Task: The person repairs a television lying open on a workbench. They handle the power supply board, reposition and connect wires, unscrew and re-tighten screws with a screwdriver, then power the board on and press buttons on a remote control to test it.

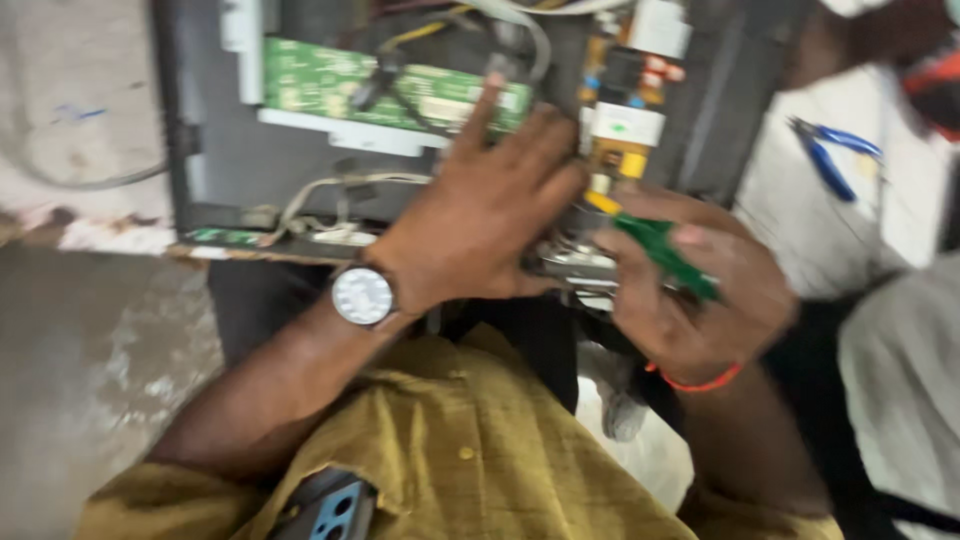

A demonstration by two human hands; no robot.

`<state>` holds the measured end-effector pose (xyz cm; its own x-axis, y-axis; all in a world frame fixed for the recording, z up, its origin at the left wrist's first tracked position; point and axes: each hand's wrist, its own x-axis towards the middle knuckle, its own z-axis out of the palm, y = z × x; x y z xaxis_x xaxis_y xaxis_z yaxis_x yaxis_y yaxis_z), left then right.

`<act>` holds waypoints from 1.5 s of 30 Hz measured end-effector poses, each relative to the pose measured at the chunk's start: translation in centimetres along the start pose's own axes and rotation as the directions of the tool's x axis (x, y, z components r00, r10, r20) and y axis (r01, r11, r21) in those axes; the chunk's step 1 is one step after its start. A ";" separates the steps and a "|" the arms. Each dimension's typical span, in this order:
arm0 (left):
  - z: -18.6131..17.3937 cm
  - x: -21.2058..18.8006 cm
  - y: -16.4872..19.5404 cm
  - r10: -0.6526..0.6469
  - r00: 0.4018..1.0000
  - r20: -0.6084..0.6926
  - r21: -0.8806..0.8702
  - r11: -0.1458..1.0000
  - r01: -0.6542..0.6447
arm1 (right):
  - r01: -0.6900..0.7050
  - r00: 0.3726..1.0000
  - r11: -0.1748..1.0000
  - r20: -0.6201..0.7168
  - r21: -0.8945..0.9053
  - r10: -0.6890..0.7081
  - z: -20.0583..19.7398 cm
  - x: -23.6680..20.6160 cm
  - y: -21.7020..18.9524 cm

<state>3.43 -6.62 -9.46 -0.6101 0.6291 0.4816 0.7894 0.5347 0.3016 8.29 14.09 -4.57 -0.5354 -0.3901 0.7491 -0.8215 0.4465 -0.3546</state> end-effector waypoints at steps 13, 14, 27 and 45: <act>2.6 0.7 2.3 0.024 0.997 0.076 0.137 0.990 -0.034 | -0.288 0.781 0.942 -0.612 -0.173 0.127 -10.6 -11.5 3.4; 2.7 0.6 2.4 0.021 0.996 0.082 0.167 0.985 -0.035 | -0.266 0.761 0.960 -0.630 -0.084 0.155 -10.3 -12.9 5.5; 5.7 -7.5 2.3 0.097 0.994 0.056 0.217 0.970 -0.107 | -0.438 0.886 0.800 -0.350 -0.410 0.305 -7.8 -22.5 11.1; 11.0 -25.4 0.9 -0.495 0.869 -0.025 -0.200 0.854 0.480 | -0.454 0.343 0.631 0.530 -0.629 0.776 6.3 -30.3 8.6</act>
<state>18.87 -15.98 -30.46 -0.9188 0.2682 0.2896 0.3946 0.6457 0.6538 16.19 24.69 -33.92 -0.9246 -0.2141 -0.3151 -0.1515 0.9656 -0.2115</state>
